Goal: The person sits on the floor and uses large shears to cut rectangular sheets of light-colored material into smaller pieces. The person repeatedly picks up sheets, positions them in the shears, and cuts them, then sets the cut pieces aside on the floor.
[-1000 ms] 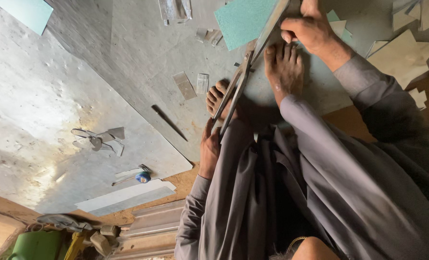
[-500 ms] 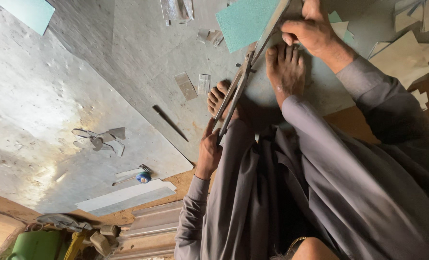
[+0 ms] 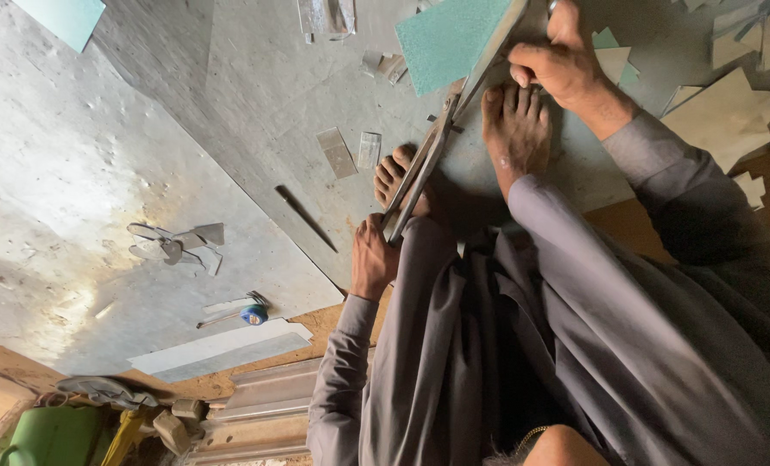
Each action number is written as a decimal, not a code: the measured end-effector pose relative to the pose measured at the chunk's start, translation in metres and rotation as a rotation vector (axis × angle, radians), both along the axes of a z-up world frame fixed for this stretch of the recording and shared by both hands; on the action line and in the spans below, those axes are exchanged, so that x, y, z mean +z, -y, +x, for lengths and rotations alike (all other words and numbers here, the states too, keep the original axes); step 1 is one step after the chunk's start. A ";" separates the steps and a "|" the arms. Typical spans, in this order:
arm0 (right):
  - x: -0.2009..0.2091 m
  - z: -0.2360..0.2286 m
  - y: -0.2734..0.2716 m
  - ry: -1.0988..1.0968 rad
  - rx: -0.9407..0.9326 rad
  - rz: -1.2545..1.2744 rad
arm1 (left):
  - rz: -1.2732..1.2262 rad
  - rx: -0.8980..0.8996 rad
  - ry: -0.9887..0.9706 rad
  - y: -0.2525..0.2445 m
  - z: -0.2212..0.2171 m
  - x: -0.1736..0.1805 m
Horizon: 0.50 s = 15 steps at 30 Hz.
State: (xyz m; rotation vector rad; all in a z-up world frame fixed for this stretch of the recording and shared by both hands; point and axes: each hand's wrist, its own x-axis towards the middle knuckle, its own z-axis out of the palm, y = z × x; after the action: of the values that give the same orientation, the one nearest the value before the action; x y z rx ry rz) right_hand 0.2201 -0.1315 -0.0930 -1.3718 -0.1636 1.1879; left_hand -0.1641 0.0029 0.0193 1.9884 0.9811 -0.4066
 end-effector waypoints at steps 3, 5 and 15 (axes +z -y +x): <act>0.001 0.001 -0.006 -0.025 -0.006 -0.009 | 0.063 0.046 0.003 0.001 0.001 -0.011; 0.005 0.002 -0.008 -0.021 0.032 -0.015 | 0.097 0.051 -0.033 0.002 0.002 -0.015; -0.013 0.001 -0.005 0.011 0.034 -0.019 | 0.188 -0.006 -0.094 0.000 -0.005 -0.039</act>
State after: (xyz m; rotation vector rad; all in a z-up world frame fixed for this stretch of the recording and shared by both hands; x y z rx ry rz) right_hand 0.2213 -0.1269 -0.1057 -1.3974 -0.1847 1.2126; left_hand -0.1691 0.0025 -0.0195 2.1573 1.1073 -0.4273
